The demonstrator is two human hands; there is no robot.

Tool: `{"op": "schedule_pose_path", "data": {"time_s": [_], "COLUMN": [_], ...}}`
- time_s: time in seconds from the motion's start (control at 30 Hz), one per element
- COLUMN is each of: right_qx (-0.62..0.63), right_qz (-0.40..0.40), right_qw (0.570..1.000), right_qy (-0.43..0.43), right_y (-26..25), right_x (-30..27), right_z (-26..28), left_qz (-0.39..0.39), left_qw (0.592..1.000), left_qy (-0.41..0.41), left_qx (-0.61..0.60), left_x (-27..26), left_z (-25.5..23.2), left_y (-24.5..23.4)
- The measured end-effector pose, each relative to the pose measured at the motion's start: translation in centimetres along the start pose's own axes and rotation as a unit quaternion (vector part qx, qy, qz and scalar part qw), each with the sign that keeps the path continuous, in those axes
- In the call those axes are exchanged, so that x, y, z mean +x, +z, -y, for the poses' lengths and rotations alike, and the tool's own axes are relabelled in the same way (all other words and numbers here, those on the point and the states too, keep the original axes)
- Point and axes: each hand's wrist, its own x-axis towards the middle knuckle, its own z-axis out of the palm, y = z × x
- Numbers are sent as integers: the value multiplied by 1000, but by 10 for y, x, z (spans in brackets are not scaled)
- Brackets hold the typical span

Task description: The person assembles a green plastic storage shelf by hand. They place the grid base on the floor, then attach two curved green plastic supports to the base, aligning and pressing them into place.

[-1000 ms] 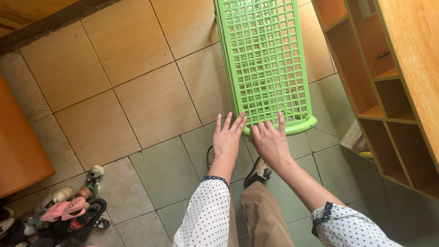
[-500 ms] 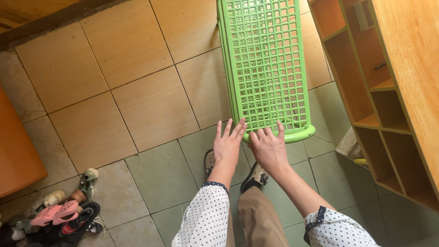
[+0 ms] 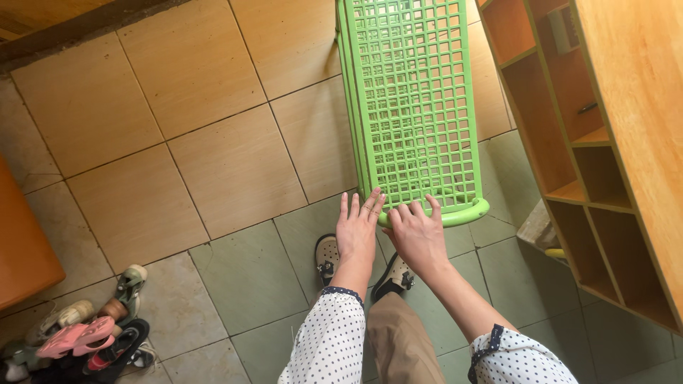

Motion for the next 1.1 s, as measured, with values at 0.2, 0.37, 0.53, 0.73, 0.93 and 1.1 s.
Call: {"op": "schedule_pose_path", "data": {"time_s": [0.2,0.37,0.53,0.73,0.93,1.1], "right_qx": [58,66,112,135,140,195], "right_qz": [12,-8,23,99,126,171], "right_qw": [998,978,973,966,957,930], "right_qy": [-3,196,200,195,218,259], "right_y": [-6,-5,-1,-7,4,18], "right_x": [1,-14,-14,-11,-9,-3], "right_z": [-6,-8,-10,-17,-18,-28], "left_qz": [15,31,40,53,71,-47], "left_qw": [1000,999,999,997,995,990], "left_qy": [15,23,27,43,60,76], "left_qx": [-6,16,21,23,-39,-104], "left_x": [2,3,2,0,2,-5], "left_z": [4,4,6,9,14,23], "left_y": [-8,-12,-14,-18,-30,-44]}}
